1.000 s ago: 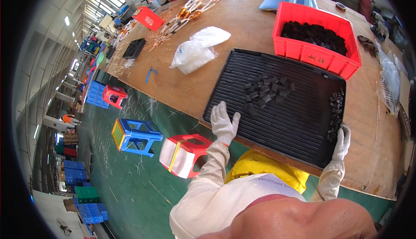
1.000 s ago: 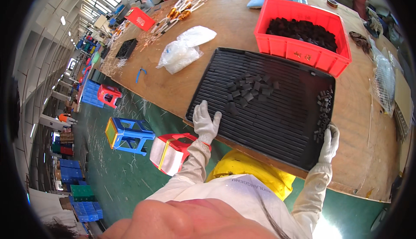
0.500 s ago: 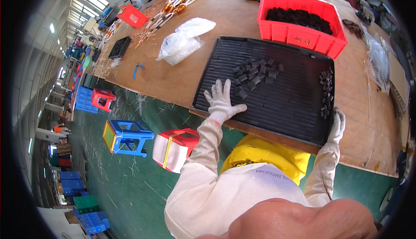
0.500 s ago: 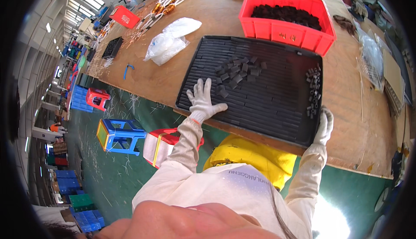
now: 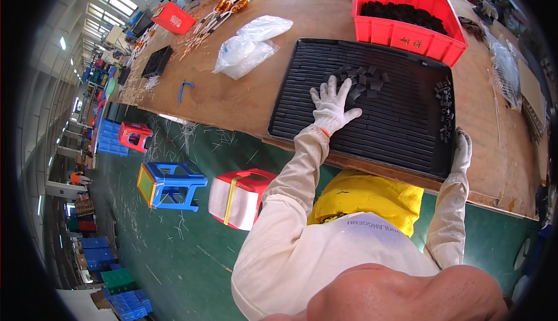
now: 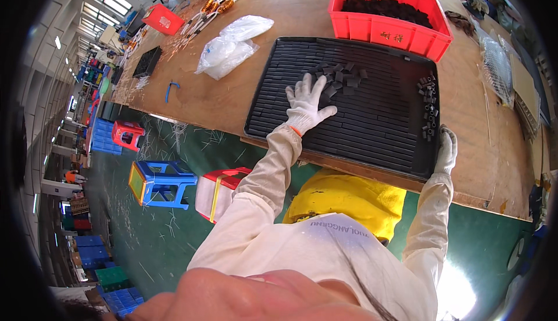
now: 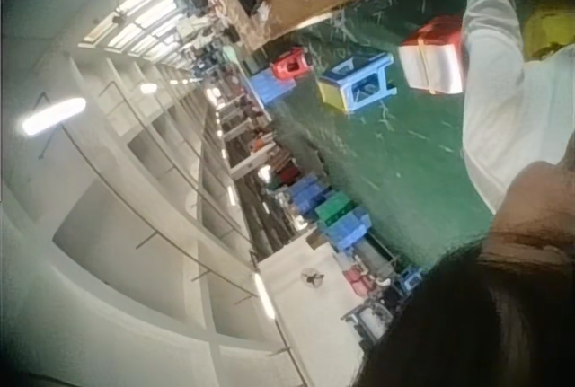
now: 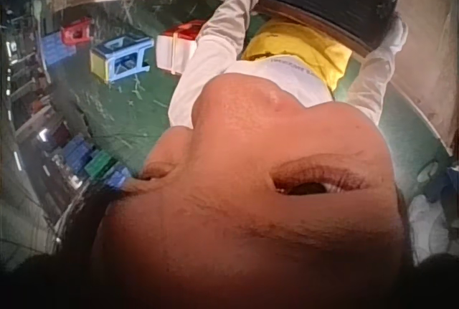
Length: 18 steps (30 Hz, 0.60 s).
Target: Sorting small black components on a ribbed tray for inspection.
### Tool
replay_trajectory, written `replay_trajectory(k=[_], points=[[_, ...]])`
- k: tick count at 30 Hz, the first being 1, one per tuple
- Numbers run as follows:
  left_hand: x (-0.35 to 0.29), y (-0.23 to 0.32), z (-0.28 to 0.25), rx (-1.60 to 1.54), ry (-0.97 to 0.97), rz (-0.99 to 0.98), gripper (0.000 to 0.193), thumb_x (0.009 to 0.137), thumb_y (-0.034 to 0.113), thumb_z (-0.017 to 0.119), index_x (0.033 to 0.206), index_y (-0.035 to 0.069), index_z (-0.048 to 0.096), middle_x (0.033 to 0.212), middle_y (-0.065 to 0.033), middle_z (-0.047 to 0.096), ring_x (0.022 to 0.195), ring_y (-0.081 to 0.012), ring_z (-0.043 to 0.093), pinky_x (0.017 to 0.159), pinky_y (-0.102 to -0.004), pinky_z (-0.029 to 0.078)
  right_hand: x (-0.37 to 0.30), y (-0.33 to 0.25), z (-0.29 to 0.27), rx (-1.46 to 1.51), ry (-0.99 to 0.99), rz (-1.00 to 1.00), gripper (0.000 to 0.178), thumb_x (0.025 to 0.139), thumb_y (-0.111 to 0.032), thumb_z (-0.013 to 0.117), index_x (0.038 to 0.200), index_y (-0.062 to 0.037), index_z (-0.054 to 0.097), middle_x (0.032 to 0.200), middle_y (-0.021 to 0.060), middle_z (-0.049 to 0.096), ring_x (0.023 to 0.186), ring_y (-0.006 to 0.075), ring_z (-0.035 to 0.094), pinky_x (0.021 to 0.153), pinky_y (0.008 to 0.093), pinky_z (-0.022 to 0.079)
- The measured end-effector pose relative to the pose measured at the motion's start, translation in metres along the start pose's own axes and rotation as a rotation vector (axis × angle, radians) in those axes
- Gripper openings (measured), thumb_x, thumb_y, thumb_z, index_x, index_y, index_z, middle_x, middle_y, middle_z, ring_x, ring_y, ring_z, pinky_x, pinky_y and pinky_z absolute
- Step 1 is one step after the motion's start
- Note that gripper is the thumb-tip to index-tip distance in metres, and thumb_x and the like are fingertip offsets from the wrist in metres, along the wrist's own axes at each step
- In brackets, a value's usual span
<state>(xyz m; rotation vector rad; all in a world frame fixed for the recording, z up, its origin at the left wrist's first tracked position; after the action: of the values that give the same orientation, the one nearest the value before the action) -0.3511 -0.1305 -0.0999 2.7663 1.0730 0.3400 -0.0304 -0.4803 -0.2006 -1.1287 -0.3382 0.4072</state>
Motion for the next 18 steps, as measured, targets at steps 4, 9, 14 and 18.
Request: replay_trajectory(k=[4,9,14,18], points=[[0.011,-0.011,0.016,-0.176,0.235,0.223,0.061,0.079,0.039,0.076,0.134,0.020,0.057,0.130,-0.0166,0.056,0.114,-0.0415,0.050,0.106,-0.0572,0.037,-0.006,0.002,0.000,0.108,0.043,0.047,0.024,0.101,-0.015,0.055,0.119,-0.0002,0.062,0.121,0.0110,0.065,0.110,0.0209,0.062,0.103,0.0348,0.047],[0.021,-0.014,0.021,-0.143,0.292,0.122,0.026,0.093,0.017,0.062,0.119,0.019,0.063,0.097,-0.0148,0.061,0.090,-0.0386,0.061,0.075,-0.0496,0.053,-0.014,0.008,-0.013,0.169,0.073,0.025,0.023,0.101,-0.013,0.053,0.118,-0.0004,0.062,0.126,0.0137,0.064,0.117,0.0240,0.059,0.108,0.0376,0.044],[0.047,-0.036,0.015,-0.288,0.405,0.084,0.017,0.097,0.019,0.059,0.113,0.014,0.063,0.096,-0.0192,0.062,0.091,-0.0412,0.063,0.078,-0.0508,0.053,-0.019,0.008,-0.008,0.206,0.100,0.058,0.023,0.100,-0.010,0.054,0.119,0.0006,0.062,0.126,0.0134,0.064,0.117,0.0233,0.059,0.108,0.0362,0.043],[0.074,-0.050,-0.008,-0.842,0.364,-0.108,0.022,0.101,0.025,0.058,0.110,0.007,0.068,0.084,-0.0096,0.063,0.085,-0.0270,0.066,0.074,-0.0394,0.054,-0.008,0.011,-0.013,0.087,0.124,0.016,0.026,0.099,-0.011,0.058,0.122,0.0016,0.062,0.127,0.0136,0.064,0.120,0.0227,0.058,0.109,0.0342,0.042]])
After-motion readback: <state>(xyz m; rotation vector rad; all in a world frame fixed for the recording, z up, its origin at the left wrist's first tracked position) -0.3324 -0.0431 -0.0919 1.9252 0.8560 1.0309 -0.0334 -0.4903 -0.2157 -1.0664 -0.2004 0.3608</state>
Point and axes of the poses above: each hand's wrist, its own x-axis towards the middle knuckle, its own z-axis out of the palm, y = z × x, the point moved 3 cm from there along x, towards the middle knuckle
